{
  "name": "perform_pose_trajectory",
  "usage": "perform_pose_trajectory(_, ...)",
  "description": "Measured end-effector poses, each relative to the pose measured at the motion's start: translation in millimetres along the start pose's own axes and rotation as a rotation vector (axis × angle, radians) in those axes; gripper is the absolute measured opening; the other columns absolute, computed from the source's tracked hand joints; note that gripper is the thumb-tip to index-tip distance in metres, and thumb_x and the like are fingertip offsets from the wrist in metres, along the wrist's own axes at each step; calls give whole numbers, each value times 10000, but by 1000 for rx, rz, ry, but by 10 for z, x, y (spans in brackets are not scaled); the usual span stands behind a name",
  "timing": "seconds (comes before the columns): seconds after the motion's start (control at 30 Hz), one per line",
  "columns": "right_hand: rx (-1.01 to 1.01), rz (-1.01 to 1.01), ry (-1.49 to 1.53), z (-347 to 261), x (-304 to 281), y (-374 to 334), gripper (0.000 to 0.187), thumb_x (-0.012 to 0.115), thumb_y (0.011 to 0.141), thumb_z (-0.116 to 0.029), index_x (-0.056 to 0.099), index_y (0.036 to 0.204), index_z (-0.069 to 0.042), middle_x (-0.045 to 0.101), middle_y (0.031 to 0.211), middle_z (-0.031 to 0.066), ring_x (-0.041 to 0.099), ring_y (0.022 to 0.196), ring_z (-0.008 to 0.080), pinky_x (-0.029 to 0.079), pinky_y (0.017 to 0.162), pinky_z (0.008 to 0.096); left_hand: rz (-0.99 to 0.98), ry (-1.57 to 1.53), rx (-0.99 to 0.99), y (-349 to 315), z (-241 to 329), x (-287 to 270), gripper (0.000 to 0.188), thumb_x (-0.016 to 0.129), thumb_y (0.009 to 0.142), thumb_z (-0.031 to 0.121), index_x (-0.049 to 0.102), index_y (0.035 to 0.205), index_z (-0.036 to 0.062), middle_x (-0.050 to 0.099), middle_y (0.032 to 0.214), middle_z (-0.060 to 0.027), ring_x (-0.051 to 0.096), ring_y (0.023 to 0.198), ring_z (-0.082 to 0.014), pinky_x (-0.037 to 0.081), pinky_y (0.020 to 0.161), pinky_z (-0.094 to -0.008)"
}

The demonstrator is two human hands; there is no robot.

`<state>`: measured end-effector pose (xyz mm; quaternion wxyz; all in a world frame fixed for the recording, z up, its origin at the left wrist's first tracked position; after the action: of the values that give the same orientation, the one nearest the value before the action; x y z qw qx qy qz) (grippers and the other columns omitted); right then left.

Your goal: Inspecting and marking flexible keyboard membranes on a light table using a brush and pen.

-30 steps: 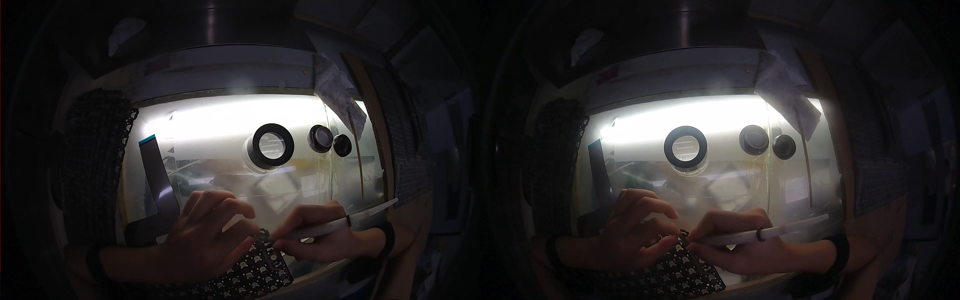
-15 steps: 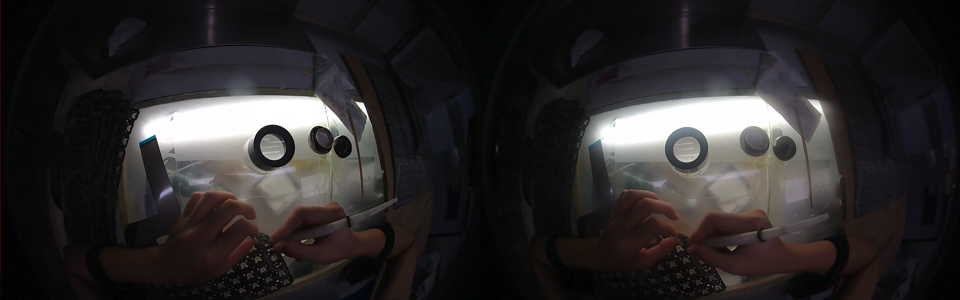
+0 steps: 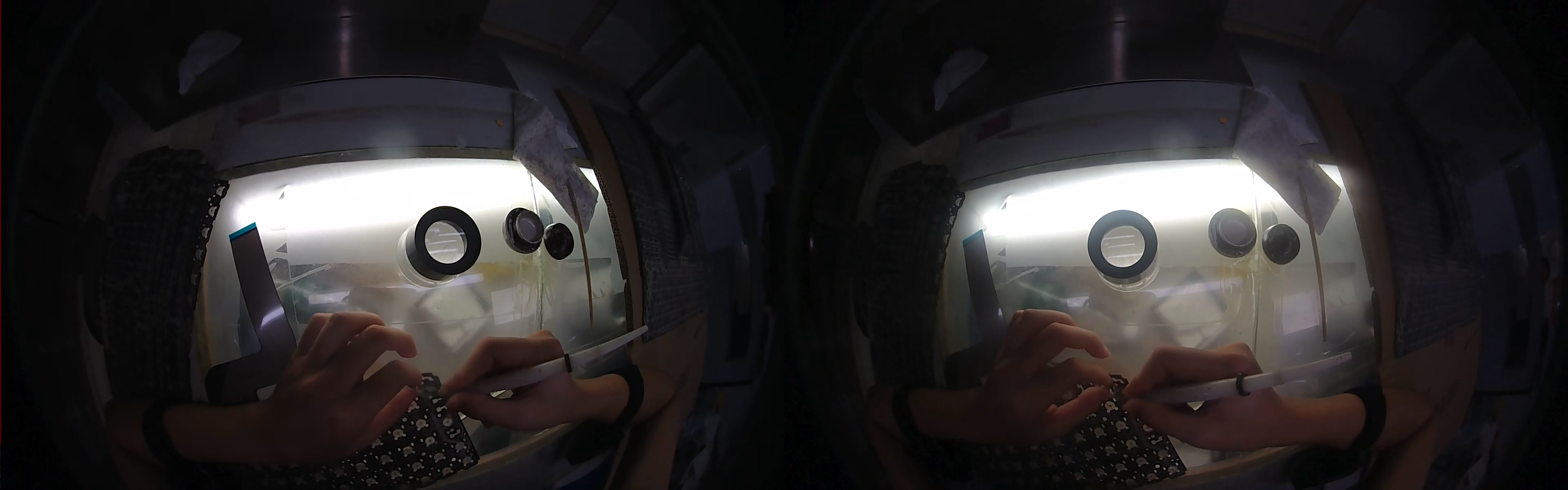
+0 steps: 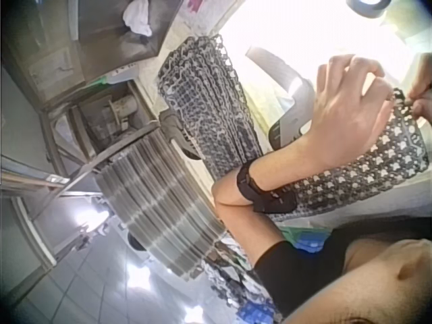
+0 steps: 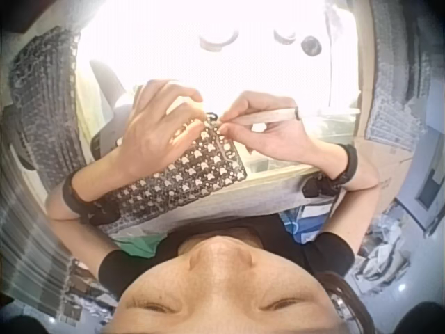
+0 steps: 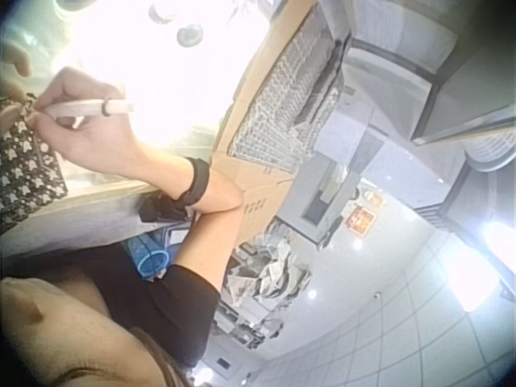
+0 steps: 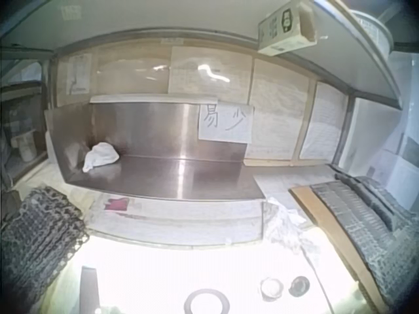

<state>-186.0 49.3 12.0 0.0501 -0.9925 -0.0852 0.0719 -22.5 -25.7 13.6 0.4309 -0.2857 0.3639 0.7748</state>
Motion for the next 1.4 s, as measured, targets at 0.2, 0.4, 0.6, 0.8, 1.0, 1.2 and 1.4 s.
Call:
perform_pose_trajectory(0.2, 15, 4, -7, 19, -7, 6, 102, 679, 779, -98, 606, 826, -45, 639, 674, 30, 609, 601, 61, 459, 507, 197, 1, 8, -2, 2, -13, 7, 223, 711, 633, 108, 568, 802, 83, 509, 969, -46, 505, 915, -225, 384, 738, -352)
perform_pose_trajectory(0.4, -54, 28, -79, -8, -31, 18, 81, 678, 769, -55, 610, 805, -30, 656, 681, 28, 611, 569, 62, 466, 472, 183, 9, 11, 0, -13, -13, 9, 201, 699, 646, 108, 569, 797, 81, 516, 961, -49, 503, 909, -226, 386, 747, -352)
perform_pose_trajectory(0.6, -111, 143, -309, -221, -145, 9, 106, 665, 760, -22, 564, 792, -28, 642, 716, 49, 637, 645, 105, 486, 549, 218, 14, -8, 19, -12, -24, 16, 187, 690, 662, 118, 572, 804, 91, 515, 963, -48, 495, 921, -234, 384, 776, -365)
perform_pose_trajectory(0.8, -323, 472, -863, -534, -706, 84, 230, 662, 712, -7, 614, 933, -51, 635, 829, 104, 630, 716, 152, 476, 556, 264, -4, -8, -29, -14, -15, 5, 189, 734, 649, 102, 620, 799, 94, 553, 980, -61, 493, 916, -254, 392, 791, -357)
perform_pose_trajectory(1.0, -97, 614, -1400, -354, -1478, 124, 292, 629, 656, 58, 644, 924, -60, 606, 791, 101, 577, 691, 223, 445, 612, 302, 10, -17, 24, -14, -29, 26, 177, 687, 686, 114, 575, 820, 86, 508, 982, -54, 500, 925, -247, 382, 782, -368)
perform_pose_trajectory(1.2, -120, 436, -1520, -168, -1647, 179, 337, 633, 604, 71, 658, 909, -69, 617, 787, 101, 581, 756, 273, 452, 671, 358, 8, -5, 5, -25, -26, 17, 176, 690, 681, 109, 575, 811, 83, 511, 978, -57, 508, 920, -239, 386, 773, -360)
perform_pose_trajectory(1.4, -109, 424, -1473, -122, -1650, 142, 324, 654, 597, 62, 661, 888, -78, 643, 833, 87, 594, 789, 262, 455, 723, 351, 30, -23, 17, 7, -14, 26, 180, 693, 671, 101, 571, 800, 79, 517, 961, -56, 517, 904, -235, 389, 770, -359)
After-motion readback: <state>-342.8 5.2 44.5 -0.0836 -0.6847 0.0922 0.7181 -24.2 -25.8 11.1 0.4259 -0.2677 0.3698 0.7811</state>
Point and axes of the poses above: each hand's wrist, its own y-axis towards the middle knuckle, its own x-axis out of the palm, z = x × y, the point moved 3 cm from there along y, towards the middle knuckle
